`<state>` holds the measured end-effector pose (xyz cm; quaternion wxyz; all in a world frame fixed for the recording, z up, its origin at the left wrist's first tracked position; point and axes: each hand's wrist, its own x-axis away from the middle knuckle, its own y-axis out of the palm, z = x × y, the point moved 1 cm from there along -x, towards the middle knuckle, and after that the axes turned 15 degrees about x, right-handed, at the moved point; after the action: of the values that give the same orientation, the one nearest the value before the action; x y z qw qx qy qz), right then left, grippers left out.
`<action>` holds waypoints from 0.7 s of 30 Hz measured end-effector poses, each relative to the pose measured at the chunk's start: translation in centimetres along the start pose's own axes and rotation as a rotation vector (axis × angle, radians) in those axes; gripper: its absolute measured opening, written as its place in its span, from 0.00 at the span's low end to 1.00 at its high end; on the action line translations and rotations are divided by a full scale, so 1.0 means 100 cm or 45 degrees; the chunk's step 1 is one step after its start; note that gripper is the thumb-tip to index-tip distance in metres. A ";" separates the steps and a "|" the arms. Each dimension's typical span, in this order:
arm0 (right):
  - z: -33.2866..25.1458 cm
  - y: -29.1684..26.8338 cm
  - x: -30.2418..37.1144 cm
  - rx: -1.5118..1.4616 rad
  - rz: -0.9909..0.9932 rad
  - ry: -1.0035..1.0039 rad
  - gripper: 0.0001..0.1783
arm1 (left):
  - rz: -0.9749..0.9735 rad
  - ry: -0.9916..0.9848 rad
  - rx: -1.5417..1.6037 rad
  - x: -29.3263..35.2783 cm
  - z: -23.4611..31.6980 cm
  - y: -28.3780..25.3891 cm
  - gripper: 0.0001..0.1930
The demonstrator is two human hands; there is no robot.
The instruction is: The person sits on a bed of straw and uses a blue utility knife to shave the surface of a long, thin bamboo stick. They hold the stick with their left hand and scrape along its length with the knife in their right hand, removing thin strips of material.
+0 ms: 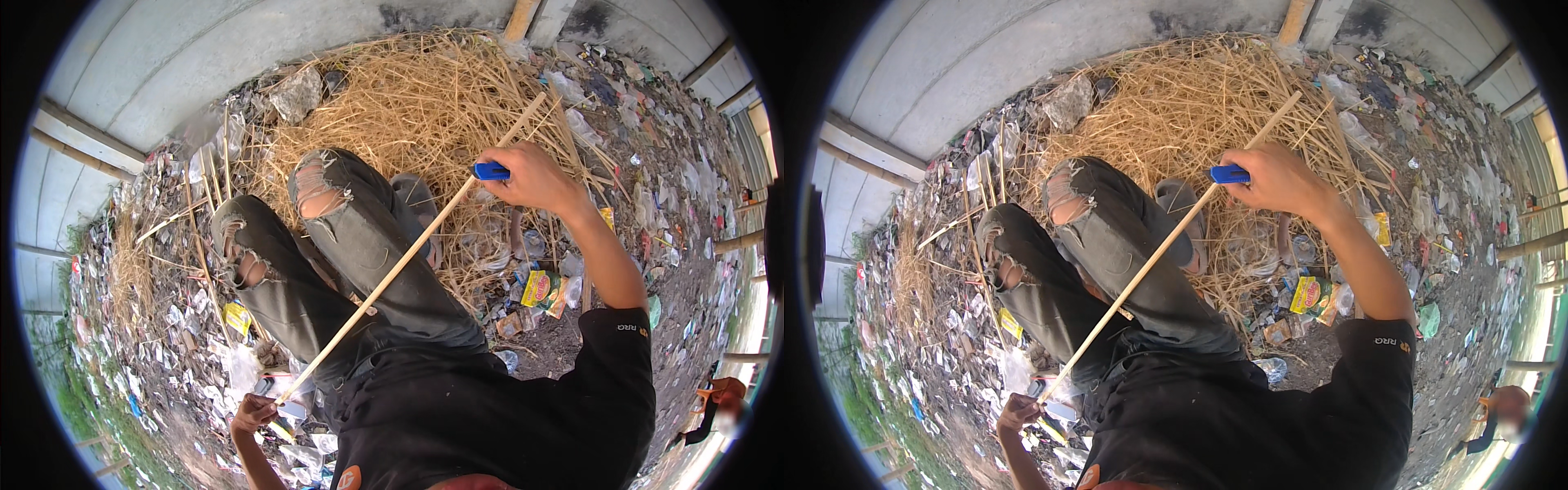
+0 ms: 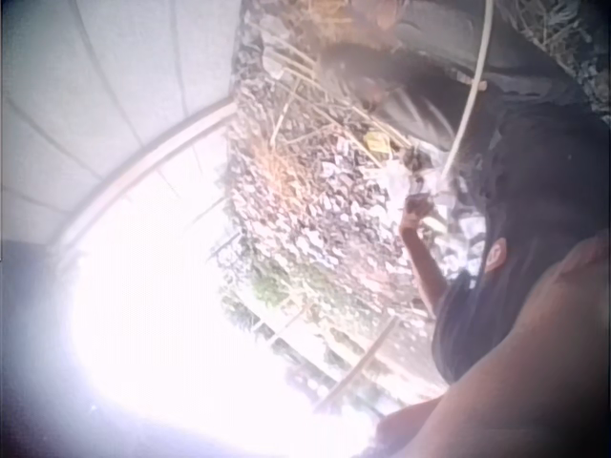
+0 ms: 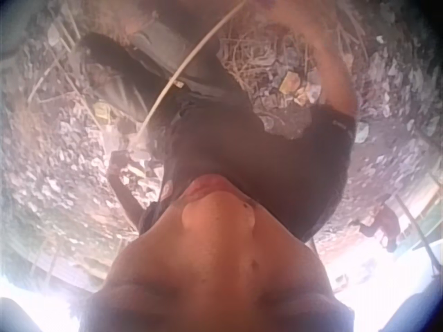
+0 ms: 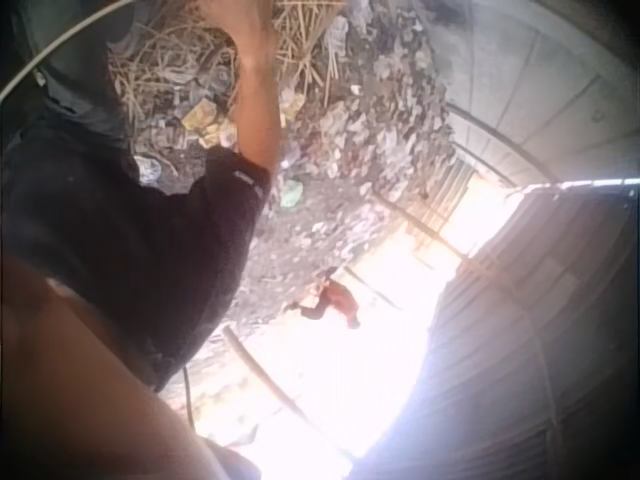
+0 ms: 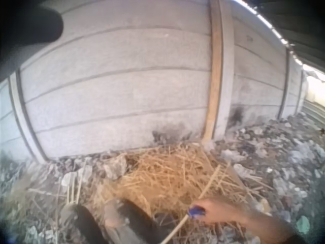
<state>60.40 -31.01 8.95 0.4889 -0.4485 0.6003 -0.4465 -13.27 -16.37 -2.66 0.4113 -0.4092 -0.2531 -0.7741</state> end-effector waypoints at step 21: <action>0.001 0.021 0.006 -0.485 0.401 0.559 0.18 | -0.408 0.058 0.023 0.003 0.061 0.114 0.18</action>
<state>60.22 -31.17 6.78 0.3183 -0.3268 0.8259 -0.3312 -1.19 -18.12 1.49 0.2921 -0.3421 -0.3127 -0.8366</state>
